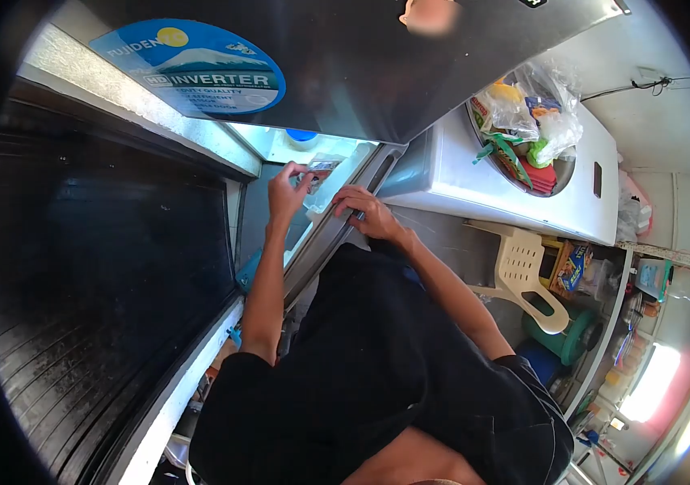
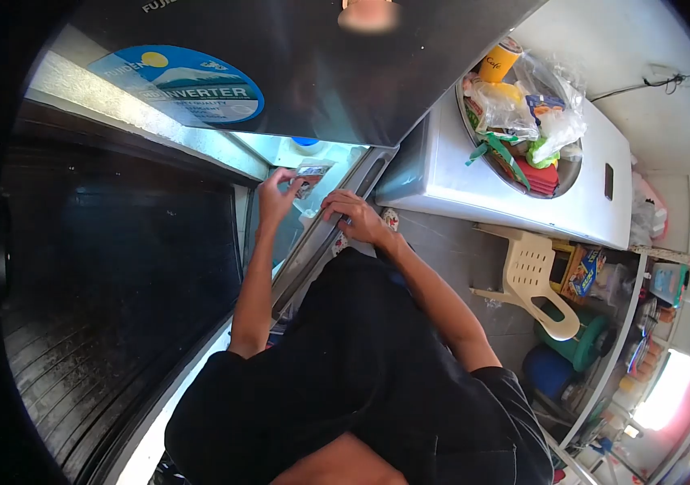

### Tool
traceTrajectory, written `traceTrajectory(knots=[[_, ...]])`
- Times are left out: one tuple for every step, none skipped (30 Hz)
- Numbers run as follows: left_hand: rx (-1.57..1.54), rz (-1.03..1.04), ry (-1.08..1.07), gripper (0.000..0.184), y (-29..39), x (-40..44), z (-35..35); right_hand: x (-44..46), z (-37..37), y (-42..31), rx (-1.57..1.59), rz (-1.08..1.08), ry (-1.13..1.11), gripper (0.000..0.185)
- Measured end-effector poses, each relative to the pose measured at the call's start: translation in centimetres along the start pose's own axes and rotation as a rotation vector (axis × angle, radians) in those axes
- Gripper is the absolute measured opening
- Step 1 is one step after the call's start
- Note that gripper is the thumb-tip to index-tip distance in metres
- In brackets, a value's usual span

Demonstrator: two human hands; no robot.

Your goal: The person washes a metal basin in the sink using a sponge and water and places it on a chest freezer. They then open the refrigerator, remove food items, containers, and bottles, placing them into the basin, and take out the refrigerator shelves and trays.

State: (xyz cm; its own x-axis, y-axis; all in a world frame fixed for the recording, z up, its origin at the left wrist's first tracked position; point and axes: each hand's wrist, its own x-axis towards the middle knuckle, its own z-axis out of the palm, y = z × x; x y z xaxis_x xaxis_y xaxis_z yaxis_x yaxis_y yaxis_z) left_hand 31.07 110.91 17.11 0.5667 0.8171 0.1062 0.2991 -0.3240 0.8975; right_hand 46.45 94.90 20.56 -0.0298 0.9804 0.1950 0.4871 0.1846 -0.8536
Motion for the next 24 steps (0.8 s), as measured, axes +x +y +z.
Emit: traceTrajectory(knots=[[0.004, 0.010, 0.024, 0.016, 1.0, -0.2, -1.1, -0.1, 0.0, -0.1, -0.009, -0.010, 0.003, 0.036], [0.009, 0.020, 0.050, 0.016, 2.1, -0.5, -2.2, -0.1, 0.0, -0.2, -0.017, -0.021, 0.005, 0.037], [0.010, 0.050, 0.056, 0.016, 3.5, -0.8, -3.3, -0.1, 0.1, -0.2, -0.014, -0.027, 0.005, 0.037], [0.015, 0.055, 0.057, 0.016, 5.4, -1.2, -4.3, -0.2, 0.2, -0.2, -0.035, -0.038, -0.004, 0.036], [-0.026, 0.059, 0.065, 0.015, 7.7, -1.6, -4.9, -0.4, 0.1, 0.0, -0.060, -0.048, -0.010, 0.036], [-0.069, 0.062, 0.070, 0.015, 9.8, -1.9, -5.2, -0.6, 0.1, 0.1, -0.064, -0.050, 0.000, 0.036], [-0.056, 0.175, 0.078, 0.013, 11.6, -2.1, -5.3, -0.9, 0.2, 0.3, -0.101, -0.061, -0.024, 0.034], [-0.055, 0.186, 0.072, 0.013, 13.5, -2.4, -4.8, -1.0, 0.2, 0.3, -0.140, -0.074, -0.047, 0.033], [-0.145, 0.164, 0.046, 0.012, 15.5, -2.8, -4.0, -1.4, 0.0, 0.1, -0.144, -0.079, -0.036, 0.033], [-0.233, 0.139, 0.020, 0.011, 17.2, -3.0, -2.8, -1.9, -0.1, -0.3, -0.223, -0.040, -0.060, 0.033], [-0.224, 0.244, 0.033, 0.011, 18.6, -2.9, -1.2, -2.3, -0.2, -0.6, -0.301, -0.001, -0.083, 0.034], [-0.214, 0.347, 0.047, 0.011, 20.0, -2.8, 0.6, -2.6, -0.3, -0.7, -0.302, -0.008, -0.074, 0.034], [-0.271, 0.360, 0.034, 0.010, 21.7, -2.6, 2.6, -3.0, -0.4, -0.5, -0.061, 0.071, -0.059, 0.039], [-0.327, 0.372, 0.021, 0.010, 23.4, -2.4, 4.7, -3.6, -0.1, 0.6, 0.102, 0.094, -0.042, 0.043], [-0.326, 0.415, 0.027, 0.010, 24.5, -1.8, 6.9, -4.2, 0.2, 1.7, 0.266, 0.115, -0.022, 0.048], [-0.328, 0.460, 0.033, 0.010, 25.6, -0.7, 9.0, -4.8, -0.8, 1.5, 0.218, 0.051, 0.012, 0.048], [-0.342, 0.514, 0.036, 0.010, 26.8, 0.6, 11.1, -5.3, -1.8, 1.4, 0.169, -0.012, 0.048, 0.049], [-0.359, 0.564, 0.039, 0.011, 28.1, 2.1, 13.2, -5.8, -4.1, -0.7, -0.010, -0.102, 0.090, 0.046], [-0.309, 0.642, 0.075, 0.012, 29.2, 3.8, 15.2, -6.8, -4.4, 0.7, -0.088, -0.129, 0.092, 0.046], [-0.260, 0.720, 0.113, 0.013, 30.4, 5.6, 17.1, -7.7, -4.8, 2.2, -0.167, -0.156, 0.092, 0.045], [-0.280, 0.739, 0.126, 0.016, 31.6, 6.9, 19.1, -9.1, -6.1, 2.3, -0.181, -0.089, 0.048, 0.045], [-0.251, 0.800, 0.191, 0.016, 32.7, 8.1, 21.0, -10.2, -7.7, 1.4, -0.146, -0.071, 0.173, 0.033], [-0.181, 0.816, 0.181, 0.017, 32.7, 9.7, 23.2, -11.6, -8.9, 1.4, -0.149, -0.036, 0.181, 0.031], [-0.109, 0.832, 0.174, 0.019, 32.0, 10.9, 25.8, -13.0, -10.0, 1.7, -0.153, -0.003, 0.190, 0.029]])
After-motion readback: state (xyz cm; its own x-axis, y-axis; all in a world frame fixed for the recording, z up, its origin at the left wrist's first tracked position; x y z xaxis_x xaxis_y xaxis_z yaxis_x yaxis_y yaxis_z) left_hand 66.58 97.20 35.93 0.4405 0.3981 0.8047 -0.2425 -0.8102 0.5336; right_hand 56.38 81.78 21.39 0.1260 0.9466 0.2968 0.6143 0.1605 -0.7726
